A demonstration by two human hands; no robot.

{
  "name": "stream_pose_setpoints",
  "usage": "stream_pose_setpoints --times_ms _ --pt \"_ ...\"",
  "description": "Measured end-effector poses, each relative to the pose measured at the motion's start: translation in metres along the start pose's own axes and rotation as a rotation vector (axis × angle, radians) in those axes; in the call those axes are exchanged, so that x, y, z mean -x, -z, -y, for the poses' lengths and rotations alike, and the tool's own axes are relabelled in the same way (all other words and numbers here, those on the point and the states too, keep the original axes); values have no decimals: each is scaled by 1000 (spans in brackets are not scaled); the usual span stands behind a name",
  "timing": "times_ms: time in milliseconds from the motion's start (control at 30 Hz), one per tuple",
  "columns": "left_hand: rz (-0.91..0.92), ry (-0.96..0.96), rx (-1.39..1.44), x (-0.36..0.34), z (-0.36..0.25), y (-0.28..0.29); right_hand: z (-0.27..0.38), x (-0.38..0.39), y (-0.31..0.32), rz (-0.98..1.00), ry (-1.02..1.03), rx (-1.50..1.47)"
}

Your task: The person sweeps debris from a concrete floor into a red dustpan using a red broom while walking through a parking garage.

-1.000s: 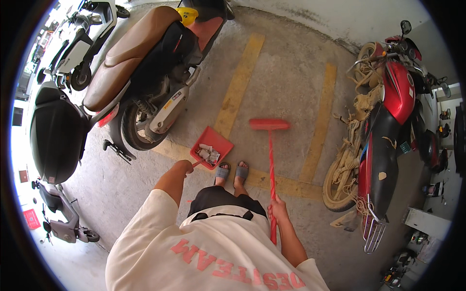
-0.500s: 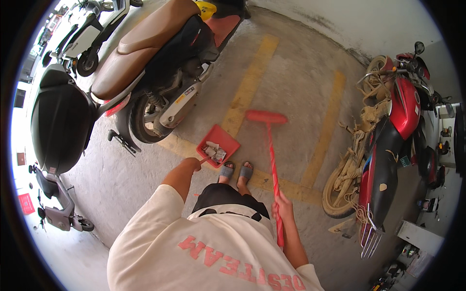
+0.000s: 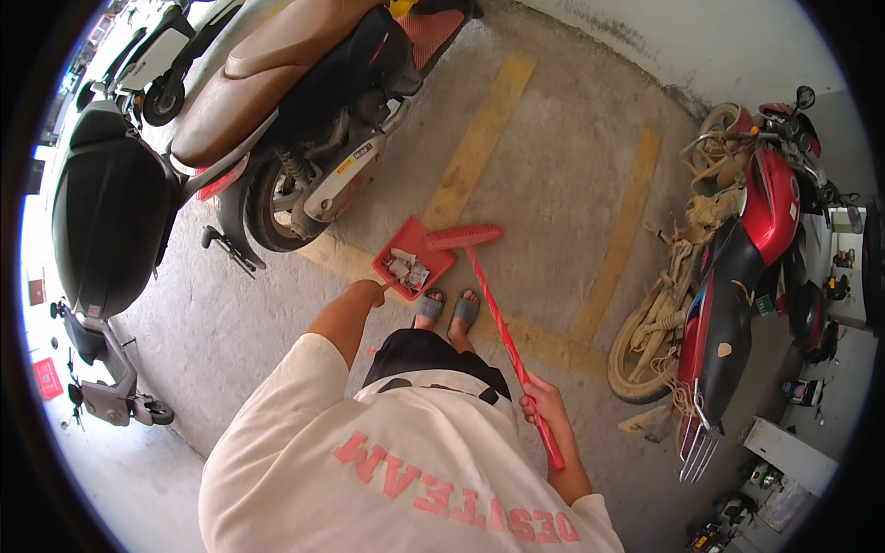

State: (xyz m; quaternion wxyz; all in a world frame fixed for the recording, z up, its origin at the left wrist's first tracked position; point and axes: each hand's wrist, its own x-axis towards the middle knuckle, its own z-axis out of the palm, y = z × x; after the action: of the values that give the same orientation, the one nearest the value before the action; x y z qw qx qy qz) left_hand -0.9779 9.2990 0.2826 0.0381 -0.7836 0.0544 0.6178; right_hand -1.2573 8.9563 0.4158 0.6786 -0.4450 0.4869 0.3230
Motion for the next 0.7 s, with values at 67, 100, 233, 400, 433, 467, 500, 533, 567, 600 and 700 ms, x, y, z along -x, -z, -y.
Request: stream_pose_setpoints --times_ms 67,100,233,400,433,467,500,533,567,600,700 --pt "15 14 -6 -5 3 -1 -7 15 5 -11 -10 -85" --pt "29 29 -3 -9 6 -4 -10 20 6 -31 -7 -138" --pt "-1 117 79 -33 39 -17 -17 1 11 -147 128 -231" --pt "4 165 11 -29 70 -21 17 -33 17 -261 226 -217" --pt "13 167 -26 -23 70 -19 22 -39 19 -280 237 -194" --pt "24 167 -62 -10 68 -16 24 -42 21 -290 232 -180" --pt "34 167 -96 1 66 -14 25 -46 22 -299 227 -165" --pt "28 168 -118 9 66 -14 25 -49 22 -303 221 -146" --pt "22 169 -140 16 67 -15 21 -53 22 -301 195 -146" --pt "16 168 -161 18 68 -17 15 -55 20 -301 169 -147" --pt "39 174 -177 18 80 -29 -10 -53 3 -235 142 -49"
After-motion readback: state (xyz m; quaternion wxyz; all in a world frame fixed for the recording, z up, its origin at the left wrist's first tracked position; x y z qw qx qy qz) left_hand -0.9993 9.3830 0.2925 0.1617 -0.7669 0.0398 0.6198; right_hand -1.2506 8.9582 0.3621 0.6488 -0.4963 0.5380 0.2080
